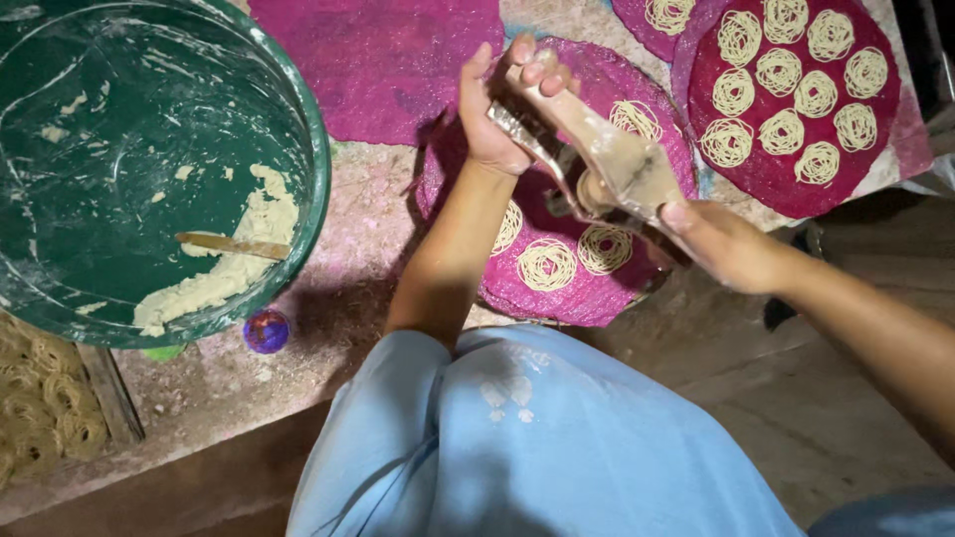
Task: The person uses a manual dough press to extrude dough into spiral shapes onto pink mats placed in woven trays. They repeatedly scoop dough from a green basin, load the press, and squeeze the handle to form noodles, then arrange the mats and trays as needed.
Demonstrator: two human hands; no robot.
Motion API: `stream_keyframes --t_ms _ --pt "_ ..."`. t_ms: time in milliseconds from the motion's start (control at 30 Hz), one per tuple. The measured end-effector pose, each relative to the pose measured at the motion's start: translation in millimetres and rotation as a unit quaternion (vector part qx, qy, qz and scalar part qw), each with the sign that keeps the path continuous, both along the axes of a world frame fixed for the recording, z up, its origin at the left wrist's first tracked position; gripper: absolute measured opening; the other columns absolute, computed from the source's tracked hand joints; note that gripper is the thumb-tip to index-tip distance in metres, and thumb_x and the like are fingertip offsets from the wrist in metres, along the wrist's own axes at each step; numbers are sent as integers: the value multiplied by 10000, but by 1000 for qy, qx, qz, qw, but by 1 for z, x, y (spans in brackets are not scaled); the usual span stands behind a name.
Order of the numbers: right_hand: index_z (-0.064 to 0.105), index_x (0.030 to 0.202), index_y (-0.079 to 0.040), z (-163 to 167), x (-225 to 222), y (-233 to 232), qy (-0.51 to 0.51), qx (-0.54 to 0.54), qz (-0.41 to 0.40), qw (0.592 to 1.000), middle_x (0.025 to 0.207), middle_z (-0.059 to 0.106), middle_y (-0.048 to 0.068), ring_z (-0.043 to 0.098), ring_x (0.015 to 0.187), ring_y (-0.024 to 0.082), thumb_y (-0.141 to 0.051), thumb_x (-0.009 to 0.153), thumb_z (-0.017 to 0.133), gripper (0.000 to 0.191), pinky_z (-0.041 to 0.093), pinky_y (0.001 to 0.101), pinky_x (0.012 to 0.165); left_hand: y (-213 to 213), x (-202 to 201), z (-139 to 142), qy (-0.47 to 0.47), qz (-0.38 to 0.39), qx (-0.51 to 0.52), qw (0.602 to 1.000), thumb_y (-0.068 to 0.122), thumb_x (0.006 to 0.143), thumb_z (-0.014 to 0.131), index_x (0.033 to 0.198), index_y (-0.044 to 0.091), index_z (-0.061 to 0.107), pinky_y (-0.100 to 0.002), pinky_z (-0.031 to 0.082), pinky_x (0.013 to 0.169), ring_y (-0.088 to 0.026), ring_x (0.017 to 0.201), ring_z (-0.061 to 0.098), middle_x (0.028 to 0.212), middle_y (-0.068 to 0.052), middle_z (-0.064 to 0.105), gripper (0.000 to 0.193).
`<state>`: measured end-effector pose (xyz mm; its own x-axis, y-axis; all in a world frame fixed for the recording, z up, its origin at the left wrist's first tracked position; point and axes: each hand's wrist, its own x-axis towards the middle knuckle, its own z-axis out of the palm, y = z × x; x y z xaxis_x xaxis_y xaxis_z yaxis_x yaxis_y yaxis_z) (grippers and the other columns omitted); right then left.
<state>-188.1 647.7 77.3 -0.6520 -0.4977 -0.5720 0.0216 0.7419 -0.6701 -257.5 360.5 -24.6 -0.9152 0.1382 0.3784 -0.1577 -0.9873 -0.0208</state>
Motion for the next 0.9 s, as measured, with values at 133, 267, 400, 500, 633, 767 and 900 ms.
stream_keyframes --t_ms 133,267,400,500,633,767,900 --pt "725 949 -15 7 0 5 -16 64 -12 998 680 611 97 538 648 205 -618 1011 229 783 459 393 632 13 3 -8 -30 1 7 1000 466 1046 456 940 162 535 -404 491 992 -162 887 590 854 17 575 332" --pt "668 954 -10 16 -9 7 50 23 -23 998 699 583 66 519 666 184 -597 1033 303 696 450 397 628 22 -14 -1 5 23 0 1000 456 1046 454 926 163 531 -407 501 972 -159 888 589 828 23 569 326" --pt "704 851 -23 2 -4 -9 86 70 -19 994 639 569 90 545 619 212 -583 1040 276 730 447 404 615 1 -22 0 19 5 -10 1000 472 1028 445 935 151 531 -376 501 943 -151 876 580 816 26 563 345" --pt "679 841 -5 3 1 -9 1 -17 -34 999 651 612 69 555 629 195 -606 1024 305 731 486 382 618 -1 -11 -5 13 15 -6 1000 475 1050 441 945 153 532 -367 497 902 -152 866 573 835 22 558 351" --pt "684 848 -20 20 -9 4 42 102 -5 994 649 600 94 555 626 207 -576 1033 282 711 462 387 611 19 -9 -6 -13 30 2 999 460 1044 453 933 162 535 -381 497 926 -163 873 572 848 20 560 329" --pt "655 883 -13 14 -17 6 70 38 -41 996 699 611 78 555 652 180 -541 1070 320 653 468 348 630 18 -30 4 11 49 -18 999 447 1020 458 961 148 553 -404 491 994 -178 910 588 844 21 577 320" --pt "637 958 -22 -6 -17 11 21 -75 -70 995 750 609 47 551 671 142 -489 1087 366 555 460 321 618 5 -34 5 -141 -41 -185 972 549 943 377 981 99 606 -394 536 833 -202 860 649 886 -67 664 506"
